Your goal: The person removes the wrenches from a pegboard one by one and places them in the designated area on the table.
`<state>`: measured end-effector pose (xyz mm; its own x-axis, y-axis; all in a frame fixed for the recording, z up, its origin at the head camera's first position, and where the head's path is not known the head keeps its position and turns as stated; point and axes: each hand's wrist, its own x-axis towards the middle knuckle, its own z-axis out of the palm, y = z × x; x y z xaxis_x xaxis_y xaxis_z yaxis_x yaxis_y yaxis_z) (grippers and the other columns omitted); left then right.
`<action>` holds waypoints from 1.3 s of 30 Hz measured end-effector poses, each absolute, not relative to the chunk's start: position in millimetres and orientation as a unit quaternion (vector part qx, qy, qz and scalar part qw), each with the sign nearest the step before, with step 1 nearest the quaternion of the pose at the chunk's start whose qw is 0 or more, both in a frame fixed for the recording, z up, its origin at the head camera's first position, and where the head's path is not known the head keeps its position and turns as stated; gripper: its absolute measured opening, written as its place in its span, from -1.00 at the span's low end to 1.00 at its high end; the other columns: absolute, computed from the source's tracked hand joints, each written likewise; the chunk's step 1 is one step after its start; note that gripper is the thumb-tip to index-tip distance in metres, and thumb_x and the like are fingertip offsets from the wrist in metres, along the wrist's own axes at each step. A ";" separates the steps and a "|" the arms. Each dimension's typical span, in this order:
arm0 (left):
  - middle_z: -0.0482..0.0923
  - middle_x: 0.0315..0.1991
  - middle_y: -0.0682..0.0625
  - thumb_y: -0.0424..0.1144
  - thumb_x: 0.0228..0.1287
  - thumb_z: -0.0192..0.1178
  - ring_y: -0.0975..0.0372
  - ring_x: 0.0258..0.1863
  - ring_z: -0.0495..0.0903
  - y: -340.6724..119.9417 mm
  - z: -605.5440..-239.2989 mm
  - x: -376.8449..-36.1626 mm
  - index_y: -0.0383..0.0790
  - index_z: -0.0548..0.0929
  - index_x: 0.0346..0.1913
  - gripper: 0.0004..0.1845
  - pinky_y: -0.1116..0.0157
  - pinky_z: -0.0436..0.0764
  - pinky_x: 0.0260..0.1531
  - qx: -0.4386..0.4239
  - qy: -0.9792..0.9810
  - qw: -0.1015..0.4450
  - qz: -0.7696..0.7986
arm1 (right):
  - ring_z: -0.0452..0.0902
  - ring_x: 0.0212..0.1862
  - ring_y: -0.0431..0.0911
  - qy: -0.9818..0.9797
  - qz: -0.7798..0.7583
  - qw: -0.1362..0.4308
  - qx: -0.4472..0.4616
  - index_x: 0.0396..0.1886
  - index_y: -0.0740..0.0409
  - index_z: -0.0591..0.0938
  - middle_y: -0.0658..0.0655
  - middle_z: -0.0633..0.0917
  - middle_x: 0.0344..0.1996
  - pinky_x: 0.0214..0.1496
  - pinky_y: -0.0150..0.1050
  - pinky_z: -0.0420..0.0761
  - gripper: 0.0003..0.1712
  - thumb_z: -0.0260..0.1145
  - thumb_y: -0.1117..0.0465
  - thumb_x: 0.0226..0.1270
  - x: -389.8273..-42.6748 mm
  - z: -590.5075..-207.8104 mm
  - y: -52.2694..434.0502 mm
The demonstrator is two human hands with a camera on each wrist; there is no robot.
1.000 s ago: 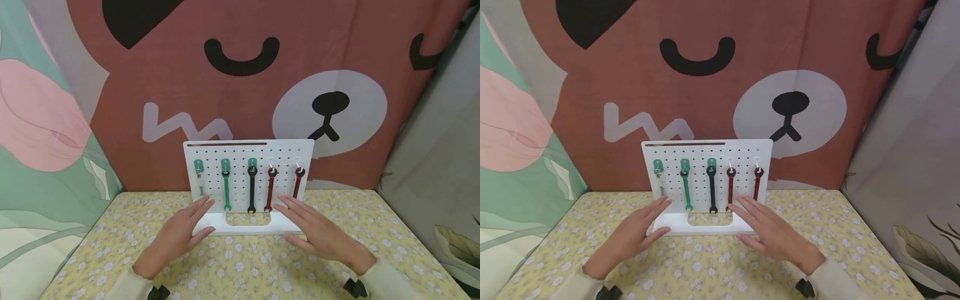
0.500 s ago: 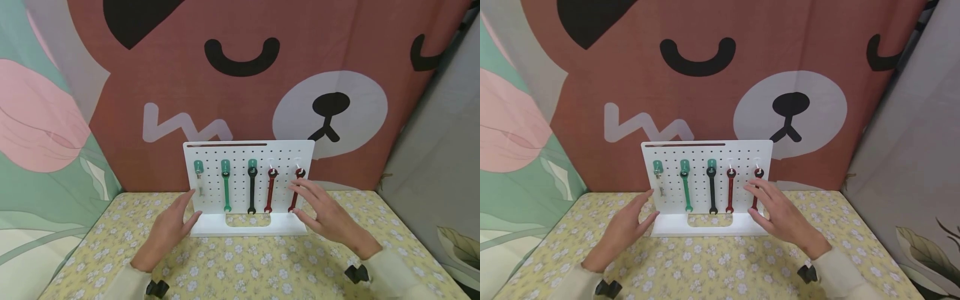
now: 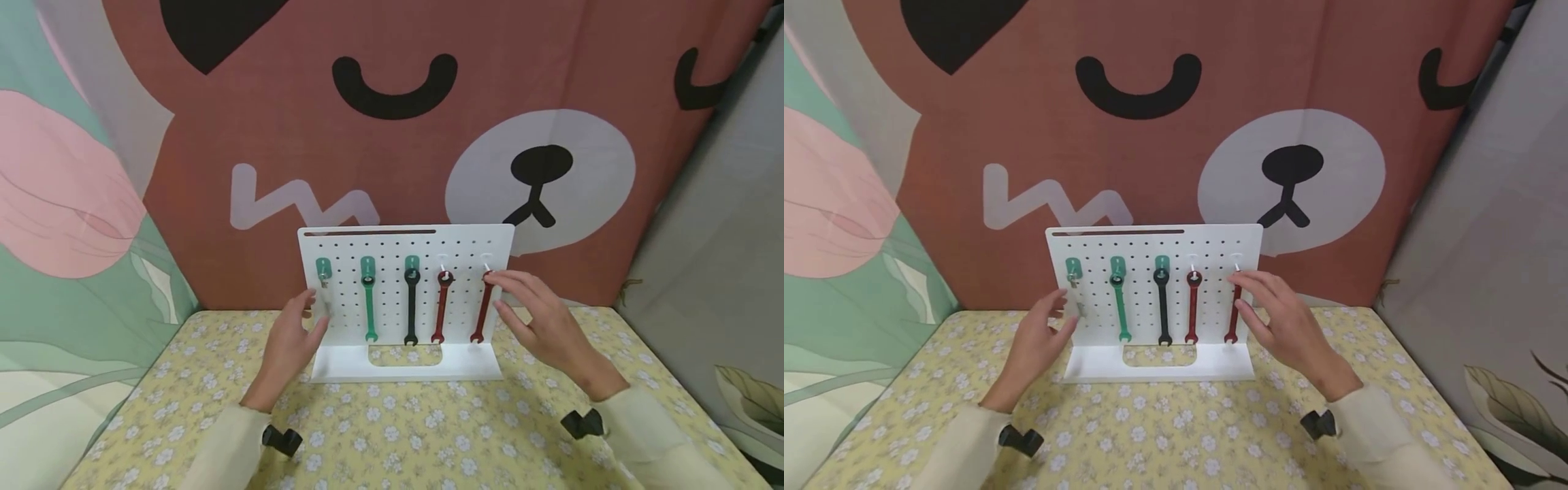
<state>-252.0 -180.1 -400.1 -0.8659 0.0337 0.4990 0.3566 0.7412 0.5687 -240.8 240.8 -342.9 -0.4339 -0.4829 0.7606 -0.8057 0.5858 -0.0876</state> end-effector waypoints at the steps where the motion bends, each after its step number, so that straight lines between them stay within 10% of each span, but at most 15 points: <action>1: 0.54 0.15 -0.29 -0.26 0.44 0.30 -0.09 0.00 0.58 -180.4 -400.2 -253.5 -0.35 0.41 0.43 -0.41 -0.04 0.64 -0.17 -0.109 -0.900 0.235 -0.352 | 0.49 0.27 0.06 -0.817 0.232 0.351 0.395 0.36 0.19 0.57 0.17 0.57 0.26 0.35 -0.47 0.30 -0.50 0.34 0.28 0.45 -242.0 -342.4 241.2; 10: 0.57 0.11 -0.23 -0.34 0.46 0.27 -0.05 -0.03 0.61 -182.6 -403.3 -264.5 -0.34 0.47 0.37 -0.51 0.01 0.62 -0.18 -0.125 -0.875 0.222 -0.411 | 0.62 0.03 -0.03 -0.822 0.232 0.362 0.372 0.36 0.17 0.55 0.16 0.58 0.23 -0.08 -0.42 0.60 -0.33 0.43 0.49 0.23 -252.9 -337.4 243.6; 17: 0.57 0.04 -0.20 -0.35 0.46 0.27 -0.03 -0.05 0.63 -184.4 -402.3 -268.6 -0.36 0.61 0.18 -0.70 0.04 0.61 -0.18 -0.119 -0.864 0.216 -0.439 | 0.52 0.24 0.09 -0.832 0.237 0.372 0.337 0.35 0.20 0.56 0.19 0.59 0.24 0.30 -0.10 0.50 -0.41 0.38 0.47 0.32 -265.3 -325.7 242.7; 21: 0.57 0.04 -0.18 -0.34 0.45 0.29 -0.03 -0.04 0.63 -184.1 -401.9 -271.4 -0.35 0.63 0.12 -0.74 0.02 0.62 -0.15 -0.105 -0.861 0.200 -0.456 | 0.53 0.20 0.11 -0.835 0.249 0.376 0.315 0.35 0.19 0.56 0.22 0.59 0.23 0.17 0.18 0.54 -0.46 0.33 0.45 0.39 -275.5 -318.6 243.0; 28: 0.58 0.03 -0.16 -0.33 0.44 0.32 -0.01 -0.05 0.63 -183.0 -403.6 -273.1 -0.33 0.66 0.06 -0.77 0.05 0.64 -0.13 -0.092 -0.850 0.184 -0.485 | 0.56 0.05 0.13 -0.837 0.255 0.380 0.300 0.35 0.20 0.56 0.27 0.56 0.21 -0.03 0.09 0.56 -0.48 0.30 0.46 0.42 -290.6 -313.7 246.0; 39: 0.64 -0.02 -0.13 -0.33 0.41 0.35 0.03 -0.01 0.62 -180.8 -403.9 -274.9 -0.32 0.70 -0.06 -0.85 0.19 0.62 -0.07 -0.066 -0.824 0.144 -0.544 | 0.40 0.30 0.24 -0.850 0.240 0.384 0.268 0.34 0.19 0.57 0.29 0.52 0.24 0.24 0.31 0.46 -0.53 0.30 0.37 0.47 -297.4 -306.9 245.1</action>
